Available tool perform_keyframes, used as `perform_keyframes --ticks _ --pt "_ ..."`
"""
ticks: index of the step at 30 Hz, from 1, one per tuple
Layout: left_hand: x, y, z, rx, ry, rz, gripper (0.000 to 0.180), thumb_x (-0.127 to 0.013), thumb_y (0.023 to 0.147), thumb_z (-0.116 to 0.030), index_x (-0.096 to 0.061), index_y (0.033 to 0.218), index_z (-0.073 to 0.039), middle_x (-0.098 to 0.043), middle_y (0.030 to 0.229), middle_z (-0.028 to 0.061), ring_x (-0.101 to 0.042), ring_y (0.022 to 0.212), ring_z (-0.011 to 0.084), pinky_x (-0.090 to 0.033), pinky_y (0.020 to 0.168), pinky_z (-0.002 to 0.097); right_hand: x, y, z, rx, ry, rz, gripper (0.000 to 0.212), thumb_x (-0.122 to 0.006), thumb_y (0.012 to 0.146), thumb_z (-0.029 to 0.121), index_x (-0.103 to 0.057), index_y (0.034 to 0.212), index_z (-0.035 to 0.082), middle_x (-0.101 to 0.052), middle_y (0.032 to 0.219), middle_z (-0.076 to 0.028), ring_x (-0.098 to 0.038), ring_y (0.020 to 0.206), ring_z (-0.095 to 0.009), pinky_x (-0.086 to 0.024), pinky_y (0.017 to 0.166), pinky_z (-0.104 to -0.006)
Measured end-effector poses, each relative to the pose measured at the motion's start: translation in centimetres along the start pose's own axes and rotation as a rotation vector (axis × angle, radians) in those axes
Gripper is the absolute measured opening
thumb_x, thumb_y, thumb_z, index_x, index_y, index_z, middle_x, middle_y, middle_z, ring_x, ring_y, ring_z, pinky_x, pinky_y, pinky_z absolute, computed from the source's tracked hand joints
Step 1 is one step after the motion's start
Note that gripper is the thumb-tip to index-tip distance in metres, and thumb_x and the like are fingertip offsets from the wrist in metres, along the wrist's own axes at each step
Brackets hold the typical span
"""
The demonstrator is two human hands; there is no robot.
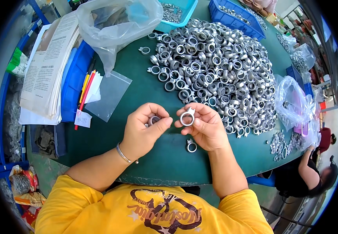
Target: The person picks up metal rings and smaller metal components, inserts the components into the rings by hand, and places the assembled pieces onto a large pile on the table.
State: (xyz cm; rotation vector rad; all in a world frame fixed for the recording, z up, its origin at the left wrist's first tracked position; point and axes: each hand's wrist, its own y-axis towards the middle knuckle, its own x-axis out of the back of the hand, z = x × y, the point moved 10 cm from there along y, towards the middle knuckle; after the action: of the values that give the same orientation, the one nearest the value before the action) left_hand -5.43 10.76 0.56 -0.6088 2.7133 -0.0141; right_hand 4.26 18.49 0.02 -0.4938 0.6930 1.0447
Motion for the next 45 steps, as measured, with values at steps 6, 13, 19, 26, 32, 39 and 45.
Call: perform_keyframes --ticks 6,13,19,26,32,39,45 --pt "-0.8 -0.1 2.3 0.269 -0.293 0.027 0.01 -0.06 0.083 -0.006 -0.052 0.089 -0.004 -0.054 0.07 0.0042 -0.044 0.05 0.0043 -0.032 0.039 0.0161 0.1 0.1 -0.3 -0.026 0.009 -0.001 0.03 -0.054 0.082 -0.003 -0.05 0.112 -0.002 -0.055 0.11 -0.018 -0.06 0.096 -0.027 -0.053 0.079 -0.0329" --pt "-1.0 -0.3 2.9 0.264 -0.146 0.034 0.011 -0.059 0.084 -0.011 -0.058 0.089 -0.002 -0.056 0.072 0.0039 -0.047 0.053 0.0054 -0.034 0.041 0.0164 -0.9 0.0 1.2 0.229 -0.295 -0.023 0.033 -0.053 0.076 -0.016 -0.05 0.106 -0.002 -0.053 0.111 -0.015 -0.055 0.102 -0.021 -0.045 0.09 -0.0322" --pt "-0.9 -0.5 3.1 0.287 -0.179 0.026 0.013 -0.059 0.085 -0.014 -0.059 0.088 -0.002 -0.057 0.074 0.0039 -0.047 0.053 0.0053 -0.035 0.041 0.0164 -0.9 -0.1 1.1 0.217 -0.309 -0.024 0.035 -0.053 0.075 -0.017 -0.048 0.105 -0.001 -0.053 0.111 -0.015 -0.055 0.102 -0.021 -0.046 0.089 -0.0318" --pt "-0.7 -0.1 3.1 0.26 -0.089 0.011 0.012 -0.063 0.082 -0.009 -0.059 0.089 0.0 -0.058 0.074 0.0038 -0.05 0.055 0.0063 -0.037 0.042 0.0173 -3.5 -1.3 3.3 0.507 -0.987 -0.096 0.032 -0.063 0.068 -0.013 -0.055 0.096 0.0 -0.054 0.105 -0.012 -0.054 0.089 -0.016 -0.046 0.076 -0.0252" --pt "-0.3 0.0 3.2 0.254 -0.156 -0.037 0.024 -0.059 0.082 -0.008 -0.058 0.104 0.003 -0.062 0.086 0.0097 -0.058 0.066 0.0124 -0.044 0.048 0.0205 -6.2 -1.9 4.3 0.671 -1.176 -0.021 0.029 -0.062 0.066 -0.014 -0.058 0.091 0.0 -0.059 0.095 -0.011 -0.058 0.083 -0.021 -0.049 0.073 -0.03" --pt "-1.0 -0.6 4.1 0.477 -0.528 0.016 0.039 -0.039 0.082 -0.014 -0.05 0.117 0.001 -0.058 0.107 0.0145 -0.061 0.087 0.0207 -0.046 0.051 0.024 -4.1 -3.9 9.2 0.852 -1.474 -0.454 0.014 -0.062 0.066 -0.008 -0.06 0.077 0.002 -0.061 0.074 -0.009 -0.057 0.064 -0.021 -0.045 0.057 -0.0283" --pt "-1.6 -0.2 4.6 0.457 -0.491 0.076 0.01 -0.057 0.083 -0.007 -0.055 0.093 -0.006 -0.053 0.077 0.0042 -0.052 0.064 0.0108 -0.038 0.042 0.0185 -0.9 -1.4 7.5 0.61 -1.858 -0.622 0.012 -0.069 0.068 0.013 -0.062 0.074 0.005 -0.056 0.077 -0.005 -0.052 0.074 -0.026 -0.04 0.063 -0.0362"
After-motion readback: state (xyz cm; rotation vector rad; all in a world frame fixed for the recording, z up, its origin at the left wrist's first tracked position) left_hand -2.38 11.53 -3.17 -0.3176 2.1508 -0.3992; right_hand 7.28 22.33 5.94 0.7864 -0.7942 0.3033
